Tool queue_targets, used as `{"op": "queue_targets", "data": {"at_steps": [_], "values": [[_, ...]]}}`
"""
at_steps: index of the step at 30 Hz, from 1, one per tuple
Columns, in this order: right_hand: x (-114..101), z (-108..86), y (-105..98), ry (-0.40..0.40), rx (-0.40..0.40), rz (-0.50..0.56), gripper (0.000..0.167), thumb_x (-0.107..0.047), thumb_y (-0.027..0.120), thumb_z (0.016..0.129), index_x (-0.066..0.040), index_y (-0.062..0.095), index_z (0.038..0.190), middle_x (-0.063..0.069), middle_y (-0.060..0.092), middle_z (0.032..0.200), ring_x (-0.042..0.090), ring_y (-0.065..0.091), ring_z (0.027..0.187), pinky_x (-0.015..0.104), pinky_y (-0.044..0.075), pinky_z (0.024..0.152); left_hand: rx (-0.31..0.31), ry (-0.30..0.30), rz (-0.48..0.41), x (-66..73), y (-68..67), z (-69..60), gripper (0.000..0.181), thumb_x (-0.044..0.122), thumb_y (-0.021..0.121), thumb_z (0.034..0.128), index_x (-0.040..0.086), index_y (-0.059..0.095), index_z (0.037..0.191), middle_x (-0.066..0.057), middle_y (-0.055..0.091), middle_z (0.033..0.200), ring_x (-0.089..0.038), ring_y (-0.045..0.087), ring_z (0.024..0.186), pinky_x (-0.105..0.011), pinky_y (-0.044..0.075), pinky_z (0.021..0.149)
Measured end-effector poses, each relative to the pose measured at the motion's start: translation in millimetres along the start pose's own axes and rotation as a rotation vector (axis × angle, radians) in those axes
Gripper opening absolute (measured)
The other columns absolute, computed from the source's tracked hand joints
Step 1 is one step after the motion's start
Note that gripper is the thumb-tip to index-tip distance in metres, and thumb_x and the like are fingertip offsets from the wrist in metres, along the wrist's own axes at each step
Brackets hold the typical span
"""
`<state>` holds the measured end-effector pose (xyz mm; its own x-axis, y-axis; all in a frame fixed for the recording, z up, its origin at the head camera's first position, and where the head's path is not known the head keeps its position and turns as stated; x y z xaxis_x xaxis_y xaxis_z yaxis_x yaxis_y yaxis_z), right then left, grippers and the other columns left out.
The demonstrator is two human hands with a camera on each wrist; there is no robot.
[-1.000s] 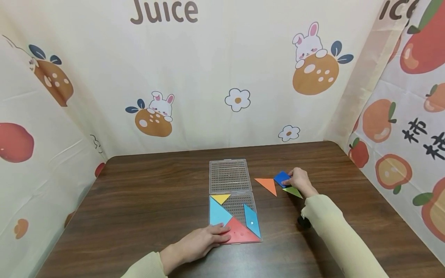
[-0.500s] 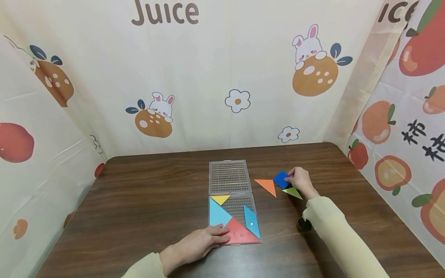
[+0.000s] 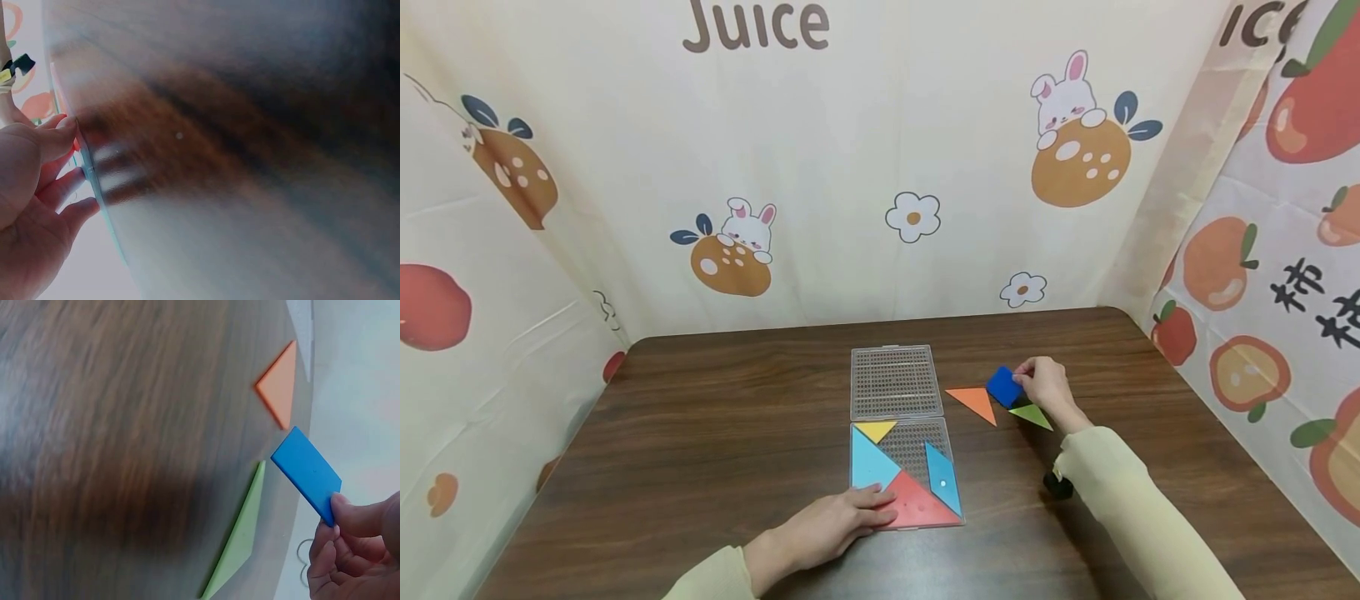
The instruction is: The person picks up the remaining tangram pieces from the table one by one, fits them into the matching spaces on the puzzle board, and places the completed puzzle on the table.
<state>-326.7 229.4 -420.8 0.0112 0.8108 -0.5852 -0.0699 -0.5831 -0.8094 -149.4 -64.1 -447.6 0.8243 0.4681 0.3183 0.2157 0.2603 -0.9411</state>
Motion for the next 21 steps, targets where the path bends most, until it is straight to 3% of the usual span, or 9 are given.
{"op": "queue_targets", "data": {"at_steps": [21], "values": [[-45,-20.2,8,-0.111,-0.076,0.085,0.011,-0.005,0.059,0.085,0.004,0.065,0.084,0.011,0.060,0.073,0.018,0.049,0.060,0.026,0.042,0.051,-0.005,-0.012,-0.027,0.6,-1.0,-0.4,0.033,0.016,0.048,0.0923,0.013,0.052,0.125,-0.001,0.046,0.131,-0.021,0.041,0.120,-0.034,0.042,0.089]]}}
Point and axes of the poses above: each hand's wrist, its own z-axis towards the middle knuckle, its own y-axis out of the palm, x = y × z, the point moved 7 cm from there along z, towards the middle knuckle
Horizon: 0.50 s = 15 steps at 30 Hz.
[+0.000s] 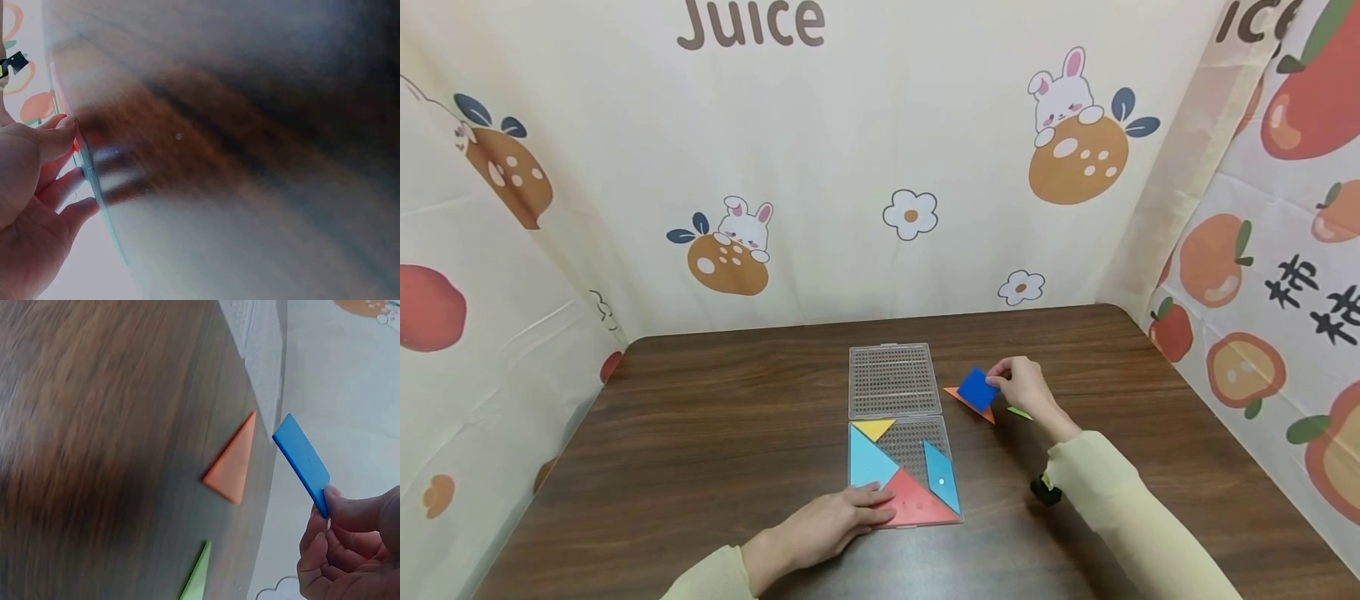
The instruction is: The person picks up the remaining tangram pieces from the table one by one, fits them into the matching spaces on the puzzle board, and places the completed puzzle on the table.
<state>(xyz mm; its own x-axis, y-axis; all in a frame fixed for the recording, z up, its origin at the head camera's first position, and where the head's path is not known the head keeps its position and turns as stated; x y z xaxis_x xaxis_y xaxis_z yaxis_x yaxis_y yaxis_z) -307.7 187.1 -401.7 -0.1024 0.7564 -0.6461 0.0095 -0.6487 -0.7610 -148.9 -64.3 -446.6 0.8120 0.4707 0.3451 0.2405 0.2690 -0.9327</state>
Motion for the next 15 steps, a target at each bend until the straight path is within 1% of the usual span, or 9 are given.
{"op": "queue_targets", "data": {"at_steps": [7,10,15], "values": [[-15,-2.5,8,-0.036,-0.033,0.012,0.011,-0.005,0.060,0.084,0.004,0.065,0.083,0.009,0.061,0.072,0.016,0.050,0.059,0.026,0.042,0.050,0.002,0.000,-0.007,0.3,-0.7,0.1,0.033,0.015,0.048,0.0922,0.013,0.052,0.125,-0.002,0.046,0.131,-0.021,0.041,0.120,-0.033,0.042,0.089],[-21,-4.0,12,-0.035,-0.053,0.029,0.010,-0.005,0.060,0.083,0.003,0.066,0.082,0.008,0.061,0.071,0.016,0.051,0.059,0.026,0.044,0.051,0.011,0.006,0.001,0.3,-1.2,0.0,0.033,0.015,0.048,0.0922,0.012,0.052,0.125,-0.002,0.046,0.131,-0.021,0.042,0.120,-0.033,0.042,0.089],[-33,-8.3,21,-0.041,-0.070,0.048,0.008,-0.004,0.062,0.082,0.002,0.067,0.079,0.007,0.062,0.070,0.015,0.052,0.060,0.025,0.045,0.053,0.009,0.002,-0.005,0.2,-0.4,-0.3,0.033,0.016,0.048,0.0923,0.012,0.052,0.125,-0.002,0.046,0.131,-0.021,0.042,0.120,-0.033,0.042,0.089]]}}
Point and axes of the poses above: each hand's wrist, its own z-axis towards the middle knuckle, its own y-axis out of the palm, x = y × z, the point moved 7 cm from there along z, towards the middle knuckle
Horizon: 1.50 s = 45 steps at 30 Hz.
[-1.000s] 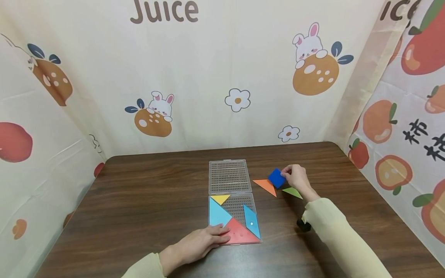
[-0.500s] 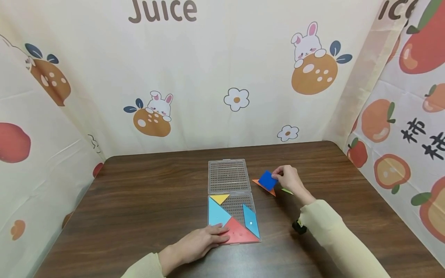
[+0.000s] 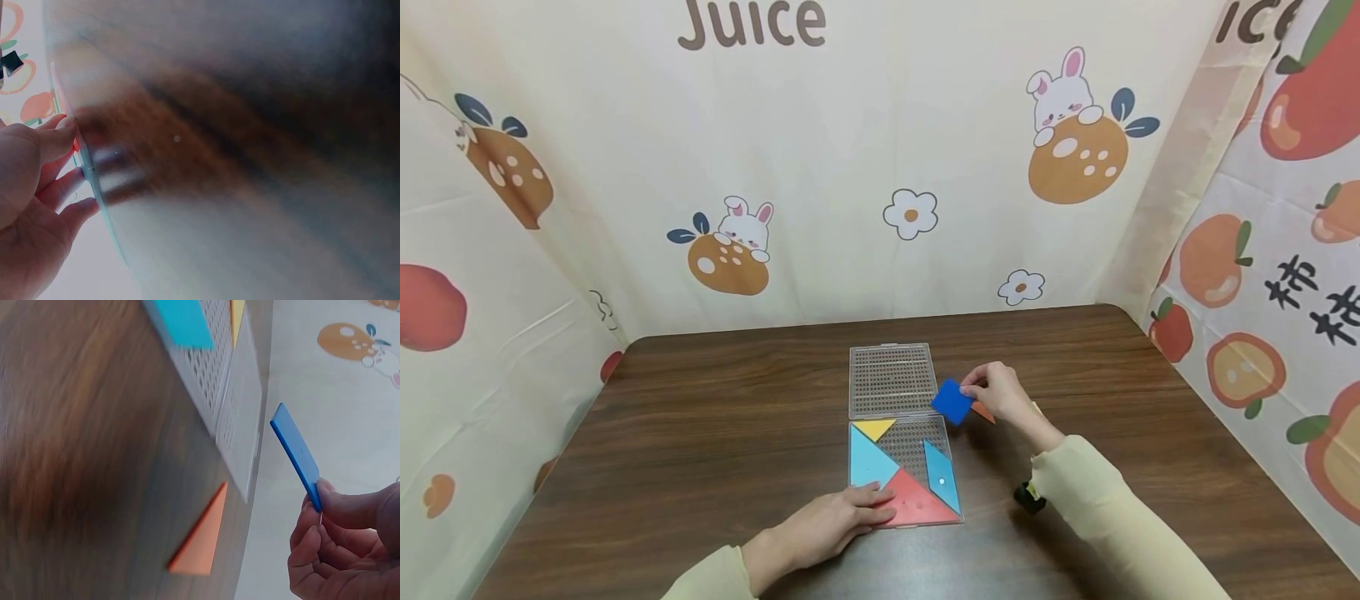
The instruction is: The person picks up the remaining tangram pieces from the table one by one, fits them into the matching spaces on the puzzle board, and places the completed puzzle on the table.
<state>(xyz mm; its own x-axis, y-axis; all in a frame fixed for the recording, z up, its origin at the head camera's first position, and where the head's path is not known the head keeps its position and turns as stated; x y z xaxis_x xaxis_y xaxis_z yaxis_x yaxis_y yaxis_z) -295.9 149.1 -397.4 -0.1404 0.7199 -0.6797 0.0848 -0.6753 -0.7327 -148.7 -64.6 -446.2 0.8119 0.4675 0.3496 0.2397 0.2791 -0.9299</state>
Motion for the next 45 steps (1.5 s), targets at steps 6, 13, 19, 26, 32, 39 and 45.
{"op": "queue_targets", "data": {"at_steps": [6,13,19,26,32,39,45], "values": [[-8,-1.4,14,-0.007,-0.008,0.020,0.006,-0.004,0.064,0.080,0.000,0.067,0.077,0.006,0.062,0.071,0.015,0.051,0.060,0.024,0.044,0.052,-0.013,-0.013,-0.013,-0.2,0.9,0.4,0.033,0.016,0.048,0.0924,0.013,0.052,0.125,-0.001,0.046,0.131,-0.020,0.041,0.120,-0.033,0.042,0.089],[-14,-2.6,30,-0.001,-0.030,0.033,0.006,-0.005,0.066,0.078,-0.002,0.067,0.074,0.003,0.060,0.067,0.013,0.049,0.059,0.023,0.042,0.050,-0.034,-0.025,-0.031,-1.9,1.7,0.6,0.034,0.016,0.048,0.0922,0.014,0.051,0.126,0.000,0.045,0.131,-0.020,0.041,0.120,-0.034,0.042,0.089],[-20,-3.5,42,-0.013,-0.049,0.021,0.007,-0.006,0.067,0.078,-0.004,0.067,0.072,0.001,0.060,0.064,0.011,0.048,0.056,0.023,0.041,0.049,-0.028,-0.023,-0.023,-1.5,1.5,0.7,0.033,0.015,0.047,0.0926,0.014,0.052,0.126,0.000,0.045,0.131,-0.020,0.041,0.120,-0.034,0.042,0.089],[-24,-4.0,55,-0.018,-0.075,0.029,0.008,-0.005,0.066,0.078,-0.005,0.067,0.070,0.000,0.059,0.063,0.010,0.048,0.054,0.023,0.040,0.048,-0.036,-0.018,-0.028,-1.5,1.7,1.2,0.034,0.015,0.048,0.0918,0.013,0.052,0.125,0.000,0.046,0.131,-0.020,0.041,0.120,-0.034,0.043,0.088],[-26,-3.9,67,-0.007,-0.120,0.052,0.009,-0.005,0.065,0.079,-0.004,0.067,0.070,0.001,0.057,0.061,0.011,0.045,0.052,0.022,0.038,0.047,-0.038,-0.020,-0.036,-1.3,1.6,1.7,0.034,0.014,0.048,0.0919,0.013,0.052,0.125,-0.001,0.046,0.131,-0.020,0.041,0.120,-0.034,0.042,0.088],[-26,-3.6,76,0.005,-0.129,0.061,0.009,-0.006,0.066,0.079,-0.004,0.067,0.070,0.001,0.056,0.060,0.011,0.044,0.050,0.022,0.035,0.044,-0.047,-0.032,-0.042,-1.9,0.7,1.8,0.033,0.014,0.049,0.0916,0.012,0.052,0.125,-0.001,0.046,0.131,-0.020,0.042,0.120,-0.034,0.043,0.088],[-27,-4.8,83,0.011,-0.146,0.067,0.008,-0.006,0.065,0.080,-0.004,0.067,0.072,0.001,0.057,0.063,0.011,0.046,0.052,0.022,0.038,0.046,-0.043,-0.029,-0.036,-0.6,0.8,1.8,0.033,0.014,0.049,0.0914,0.012,0.053,0.124,-0.001,0.046,0.130,-0.021,0.042,0.119,-0.034,0.043,0.088]]}}
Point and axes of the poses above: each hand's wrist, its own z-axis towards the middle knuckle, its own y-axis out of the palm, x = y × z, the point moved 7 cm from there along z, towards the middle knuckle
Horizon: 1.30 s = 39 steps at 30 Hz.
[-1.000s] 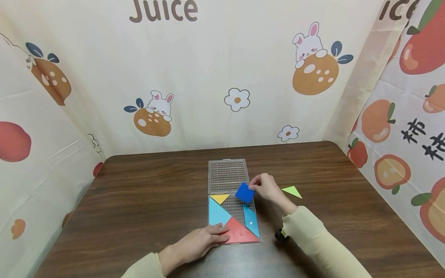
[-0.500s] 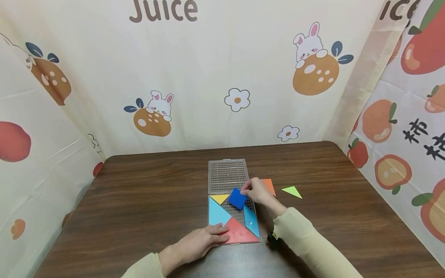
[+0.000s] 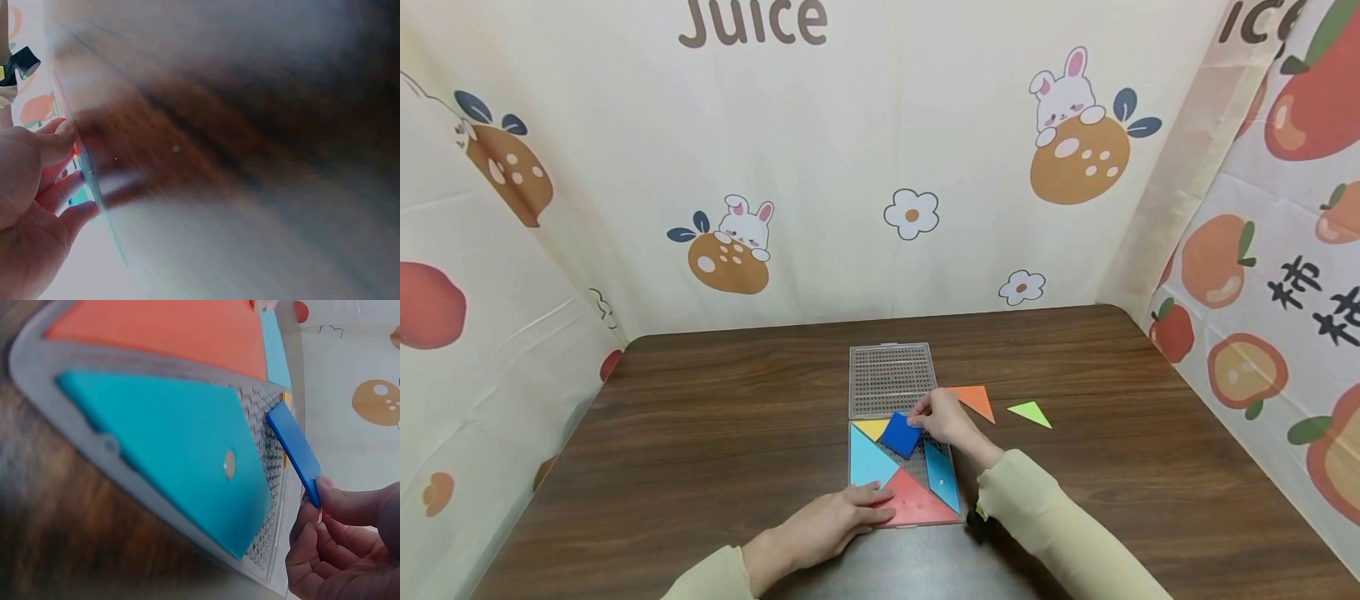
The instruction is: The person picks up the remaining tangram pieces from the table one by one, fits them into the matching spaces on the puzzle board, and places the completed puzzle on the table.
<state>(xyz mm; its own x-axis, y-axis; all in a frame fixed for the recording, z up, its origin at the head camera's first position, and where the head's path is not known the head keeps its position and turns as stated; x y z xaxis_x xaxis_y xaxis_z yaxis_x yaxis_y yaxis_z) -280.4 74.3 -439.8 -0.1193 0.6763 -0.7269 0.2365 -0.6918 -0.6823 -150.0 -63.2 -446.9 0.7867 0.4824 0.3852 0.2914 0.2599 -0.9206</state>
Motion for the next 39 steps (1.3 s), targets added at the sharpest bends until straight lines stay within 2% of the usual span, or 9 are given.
{"op": "queue_targets", "data": {"at_steps": [15,23,29,35,39], "values": [[-5,-2.6,4,-0.025,0.016,-0.038,0.009,-0.006,0.067,0.078,-0.005,0.066,0.069,0.000,0.058,0.063,0.010,0.050,0.054,0.022,0.041,0.047,-0.030,-0.006,0.005,0.5,-0.7,2.1,0.033,0.015,0.049,0.0916,0.013,0.054,0.124,0.000,0.046,0.130,-0.019,0.042,0.120,-0.033,0.043,0.088],[-5,-3.4,4,-0.020,0.009,-0.061,0.012,-0.007,0.069,0.076,-0.006,0.065,0.065,0.000,0.056,0.060,0.010,0.046,0.052,0.021,0.038,0.045,-0.030,0.001,0.038,2.4,-2.9,4.3,0.032,0.015,0.052,0.0898,0.013,0.056,0.121,-0.001,0.049,0.128,-0.018,0.044,0.118,-0.032,0.043,0.088],[-8,-3.8,5,-0.049,0.007,-0.081,0.013,-0.005,0.069,0.076,-0.005,0.065,0.063,0.000,0.056,0.058,0.010,0.044,0.049,0.020,0.034,0.042,-0.024,0.014,0.068,4.3,-4.4,5.8,0.032,0.015,0.054,0.0890,0.012,0.057,0.120,-0.001,0.050,0.127,-0.017,0.044,0.117,-0.031,0.042,0.089],[-10,-4.6,7,-0.070,0.014,-0.150,0.008,-0.005,0.071,0.074,-0.005,0.067,0.067,0.000,0.059,0.063,0.009,0.051,0.055,0.021,0.043,0.047,-0.019,0.017,0.061,3.8,-5.1,7.0,0.032,0.016,0.056,0.0878,0.011,0.058,0.119,-0.001,0.051,0.125,-0.015,0.047,0.115,-0.030,0.043,0.088],[-11,-6.7,9,-0.063,-0.004,-0.170,0.003,-0.004,0.070,0.074,-0.002,0.069,0.075,0.003,0.061,0.069,0.012,0.056,0.061,0.025,0.049,0.054,-0.037,-0.014,0.032,0.7,-6.3,8.5,0.031,0.018,0.057,0.0873,0.012,0.060,0.117,-0.002,0.052,0.123,-0.014,0.050,0.110,-0.028,0.044,0.086]]}}
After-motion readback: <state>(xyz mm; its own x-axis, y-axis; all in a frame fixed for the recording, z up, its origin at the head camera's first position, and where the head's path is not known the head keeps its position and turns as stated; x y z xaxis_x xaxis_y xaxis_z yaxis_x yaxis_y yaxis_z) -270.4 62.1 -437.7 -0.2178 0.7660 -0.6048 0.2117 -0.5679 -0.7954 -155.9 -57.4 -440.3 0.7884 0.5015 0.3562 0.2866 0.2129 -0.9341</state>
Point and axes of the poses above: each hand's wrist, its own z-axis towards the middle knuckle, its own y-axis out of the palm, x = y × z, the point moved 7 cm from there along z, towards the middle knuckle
